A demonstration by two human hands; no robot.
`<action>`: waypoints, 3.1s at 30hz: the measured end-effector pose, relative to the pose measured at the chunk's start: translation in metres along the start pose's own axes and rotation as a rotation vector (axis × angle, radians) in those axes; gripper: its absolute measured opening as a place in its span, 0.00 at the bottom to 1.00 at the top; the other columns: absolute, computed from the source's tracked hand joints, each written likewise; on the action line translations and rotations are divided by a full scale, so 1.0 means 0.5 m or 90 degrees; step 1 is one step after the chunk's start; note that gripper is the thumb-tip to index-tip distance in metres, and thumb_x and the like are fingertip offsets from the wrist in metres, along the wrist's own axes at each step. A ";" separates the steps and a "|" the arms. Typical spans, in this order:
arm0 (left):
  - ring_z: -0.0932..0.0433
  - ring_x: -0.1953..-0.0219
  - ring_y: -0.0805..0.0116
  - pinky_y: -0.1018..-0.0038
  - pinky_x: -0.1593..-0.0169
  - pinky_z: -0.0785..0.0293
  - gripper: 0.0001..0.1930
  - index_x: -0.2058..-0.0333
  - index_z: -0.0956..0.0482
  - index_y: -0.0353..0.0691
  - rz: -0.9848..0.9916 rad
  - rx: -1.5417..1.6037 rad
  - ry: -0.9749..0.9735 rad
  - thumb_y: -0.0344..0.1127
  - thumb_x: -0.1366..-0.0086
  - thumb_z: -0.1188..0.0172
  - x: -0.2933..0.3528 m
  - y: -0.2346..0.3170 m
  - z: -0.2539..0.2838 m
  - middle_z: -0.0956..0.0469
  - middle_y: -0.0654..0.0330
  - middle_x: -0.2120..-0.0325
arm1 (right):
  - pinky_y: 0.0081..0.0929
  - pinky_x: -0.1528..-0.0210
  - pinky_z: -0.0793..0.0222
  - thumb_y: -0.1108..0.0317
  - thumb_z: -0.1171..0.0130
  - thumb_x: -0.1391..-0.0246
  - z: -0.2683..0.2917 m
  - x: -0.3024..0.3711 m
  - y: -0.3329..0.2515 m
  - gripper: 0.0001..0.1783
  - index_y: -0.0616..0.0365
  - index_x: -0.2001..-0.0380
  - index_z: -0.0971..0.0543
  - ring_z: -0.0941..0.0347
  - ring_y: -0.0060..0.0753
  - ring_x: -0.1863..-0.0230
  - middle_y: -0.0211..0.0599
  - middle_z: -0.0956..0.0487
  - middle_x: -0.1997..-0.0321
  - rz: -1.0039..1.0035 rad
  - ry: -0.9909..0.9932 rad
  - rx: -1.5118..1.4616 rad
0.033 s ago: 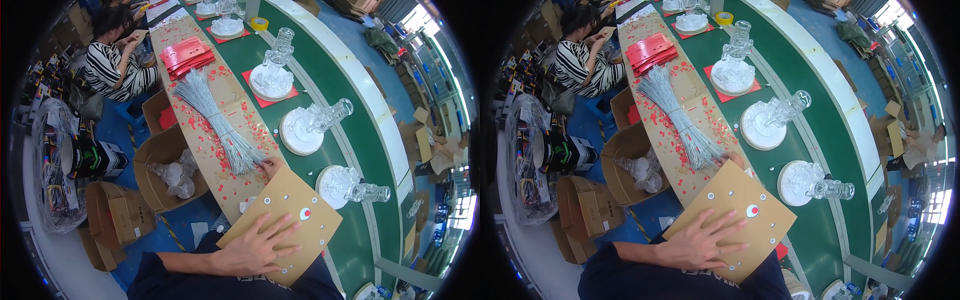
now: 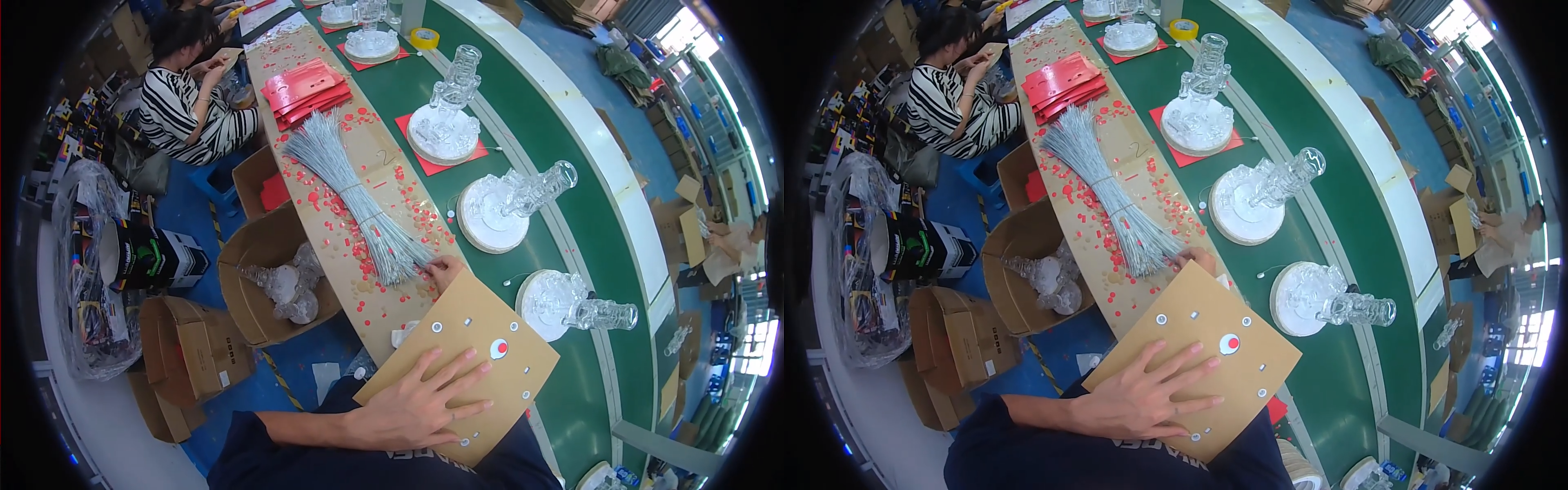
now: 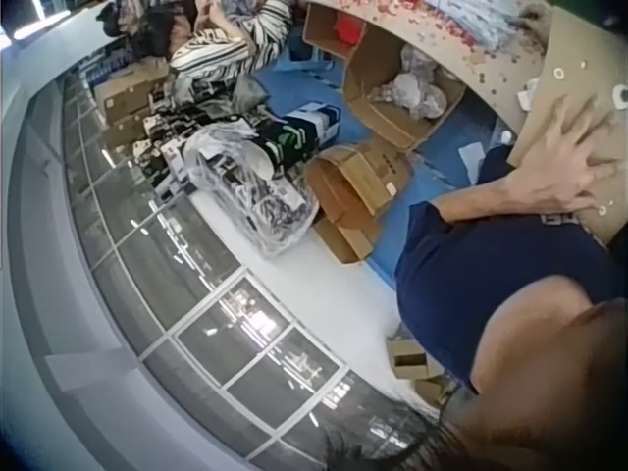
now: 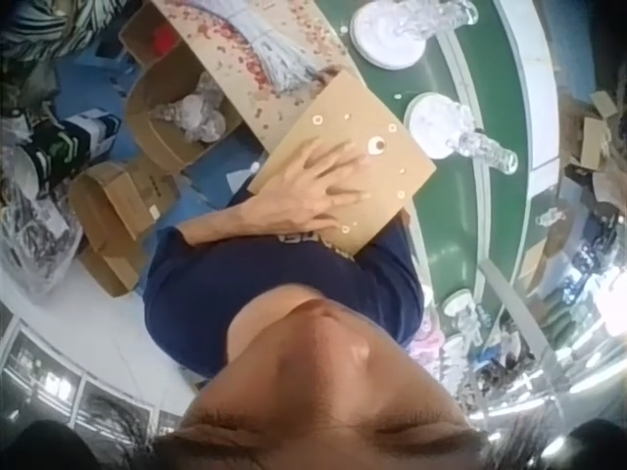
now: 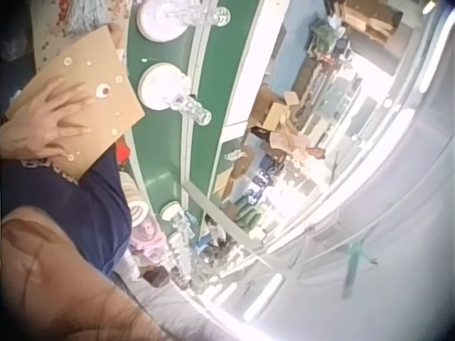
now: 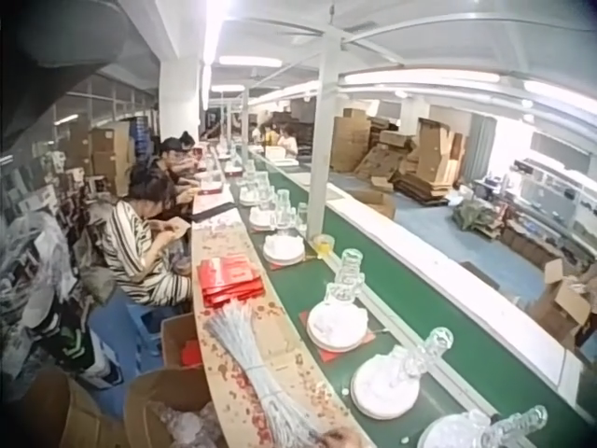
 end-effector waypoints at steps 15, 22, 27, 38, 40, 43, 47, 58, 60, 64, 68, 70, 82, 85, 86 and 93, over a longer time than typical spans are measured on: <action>0.55 0.25 0.34 0.27 0.34 0.56 0.47 0.30 0.34 0.53 -0.010 -0.025 -0.120 0.69 0.44 0.36 -0.004 0.008 0.008 0.51 0.42 0.26 | 0.28 0.61 0.25 0.68 0.40 0.37 0.016 0.278 0.161 0.09 0.63 0.59 0.18 0.20 0.25 0.63 0.36 0.15 0.64 -0.075 0.285 -0.518; 0.48 0.26 0.37 0.28 0.33 0.56 0.51 0.32 0.30 0.52 -0.055 -0.096 -0.090 0.68 0.54 0.28 -0.008 0.011 -0.004 0.41 0.43 0.31 | 0.31 0.50 0.26 0.64 0.44 0.31 0.368 0.596 0.189 0.09 0.56 0.55 0.20 0.24 0.29 0.51 0.34 0.18 0.53 0.213 0.659 -0.828; 0.48 0.26 0.35 0.28 0.34 0.52 0.43 0.35 0.26 0.67 -0.122 -0.155 -0.063 0.62 0.52 0.26 -0.021 0.033 -0.014 0.42 0.41 0.30 | 0.27 0.49 0.29 0.66 0.44 0.31 0.563 0.920 -0.176 0.08 0.59 0.57 0.20 0.25 0.31 0.57 0.32 0.22 0.61 0.572 0.669 -0.595; 0.41 0.28 0.38 0.31 0.34 0.46 0.35 0.44 0.17 0.65 -0.161 -0.162 0.013 0.59 0.54 0.25 0.018 0.030 -0.023 0.34 0.49 0.31 | 0.32 0.65 0.23 0.79 0.35 0.61 0.268 0.722 -0.308 0.20 0.54 0.60 0.13 0.21 0.36 0.66 0.32 0.21 0.65 0.361 0.312 0.307; 0.41 0.28 0.38 0.31 0.34 0.46 0.35 0.44 0.17 0.66 -0.160 -0.164 0.017 0.59 0.54 0.25 0.019 0.028 -0.024 0.35 0.49 0.31 | 0.32 0.66 0.23 0.78 0.35 0.63 0.275 0.719 -0.313 0.22 0.54 0.59 0.13 0.22 0.36 0.66 0.32 0.20 0.64 0.377 0.304 0.304; 0.41 0.28 0.38 0.31 0.34 0.45 0.35 0.44 0.17 0.67 -0.157 -0.166 0.016 0.59 0.54 0.25 0.027 0.025 -0.020 0.35 0.49 0.31 | 0.32 0.68 0.24 0.78 0.36 0.65 0.284 0.725 -0.321 0.23 0.54 0.59 0.13 0.22 0.35 0.67 0.32 0.21 0.64 0.386 0.256 0.378; 0.41 0.28 0.38 0.31 0.34 0.45 0.34 0.44 0.17 0.67 -0.158 -0.160 0.011 0.59 0.54 0.25 0.021 0.025 -0.019 0.34 0.49 0.31 | 0.31 0.71 0.27 0.77 0.36 0.64 0.294 0.724 -0.325 0.24 0.55 0.57 0.13 0.24 0.33 0.68 0.31 0.24 0.67 0.376 0.227 0.412; 0.38 0.30 0.36 0.29 0.36 0.42 0.35 0.43 0.18 0.68 -0.167 -0.154 -0.013 0.57 0.54 0.24 0.010 0.027 -0.018 0.33 0.48 0.32 | 0.31 0.70 0.28 0.68 0.39 0.58 0.298 0.706 -0.363 0.25 0.60 0.52 0.17 0.26 0.32 0.68 0.32 0.27 0.66 0.381 0.115 0.483; 0.38 0.30 0.36 0.29 0.37 0.42 0.35 0.43 0.18 0.68 -0.170 -0.155 -0.017 0.57 0.54 0.24 0.007 0.027 -0.017 0.33 0.47 0.32 | 0.30 0.70 0.28 0.68 0.39 0.56 0.289 0.706 -0.380 0.24 0.63 0.53 0.18 0.26 0.32 0.67 0.33 0.27 0.65 0.411 0.113 0.581; 0.37 0.30 0.35 0.28 0.37 0.42 0.35 0.42 0.19 0.68 -0.171 -0.160 -0.020 0.58 0.53 0.25 0.010 0.025 -0.017 0.34 0.47 0.32 | 0.30 0.70 0.27 0.68 0.39 0.56 0.291 0.702 -0.386 0.23 0.66 0.54 0.19 0.24 0.34 0.64 0.34 0.27 0.64 0.367 0.047 0.632; 0.39 0.30 0.32 0.26 0.40 0.42 0.31 0.44 0.17 0.62 -0.185 -0.150 -0.016 0.59 0.48 0.27 0.010 0.025 -0.020 0.34 0.42 0.33 | 0.32 0.68 0.25 0.69 0.39 0.57 0.311 0.701 -0.370 0.22 0.67 0.55 0.19 0.24 0.36 0.62 0.36 0.26 0.63 0.366 0.059 0.494; 0.38 0.31 0.34 0.27 0.39 0.41 0.33 0.43 0.18 0.65 -0.177 -0.160 -0.017 0.59 0.50 0.26 0.008 0.028 -0.018 0.33 0.45 0.33 | 0.33 0.67 0.24 0.69 0.40 0.57 0.313 0.701 -0.372 0.22 0.68 0.55 0.19 0.24 0.37 0.62 0.36 0.26 0.62 0.378 0.067 0.482; 0.35 0.32 0.35 0.28 0.39 0.40 0.34 0.45 0.17 0.67 -0.170 -0.146 0.013 0.58 0.54 0.24 0.009 0.027 -0.024 0.31 0.47 0.34 | 0.33 0.67 0.23 0.70 0.39 0.58 0.312 0.696 -0.360 0.23 0.69 0.55 0.19 0.24 0.39 0.63 0.38 0.26 0.62 0.395 0.048 0.497; 0.35 0.32 0.36 0.29 0.38 0.41 0.33 0.46 0.16 0.65 -0.170 -0.126 0.020 0.58 0.55 0.23 0.013 0.026 -0.019 0.30 0.47 0.35 | 0.33 0.68 0.23 0.71 0.38 0.58 0.319 0.697 -0.361 0.22 0.69 0.56 0.19 0.24 0.39 0.64 0.40 0.26 0.64 0.406 0.038 0.490; 0.34 0.32 0.36 0.29 0.37 0.42 0.33 0.47 0.15 0.63 -0.175 -0.113 0.027 0.58 0.55 0.23 0.011 0.026 -0.018 0.29 0.48 0.35 | 0.32 0.68 0.23 0.71 0.38 0.59 0.318 0.700 -0.363 0.22 0.69 0.57 0.19 0.24 0.39 0.65 0.40 0.25 0.64 0.424 0.058 0.499; 0.35 0.30 0.40 0.25 0.37 0.46 0.39 0.47 0.22 0.42 -0.127 -0.037 0.050 0.56 0.54 0.21 0.013 0.019 -0.022 0.27 0.49 0.37 | 0.31 0.69 0.23 0.71 0.38 0.63 0.313 0.700 -0.372 0.20 0.69 0.62 0.19 0.23 0.37 0.66 0.39 0.24 0.64 0.426 0.070 0.527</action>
Point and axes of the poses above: each hand's wrist, its own x-axis away from the middle knuckle, its own z-axis out of the back of the hand, y = z × x, the point moved 4 cm from there along -x, towards the middle knuckle
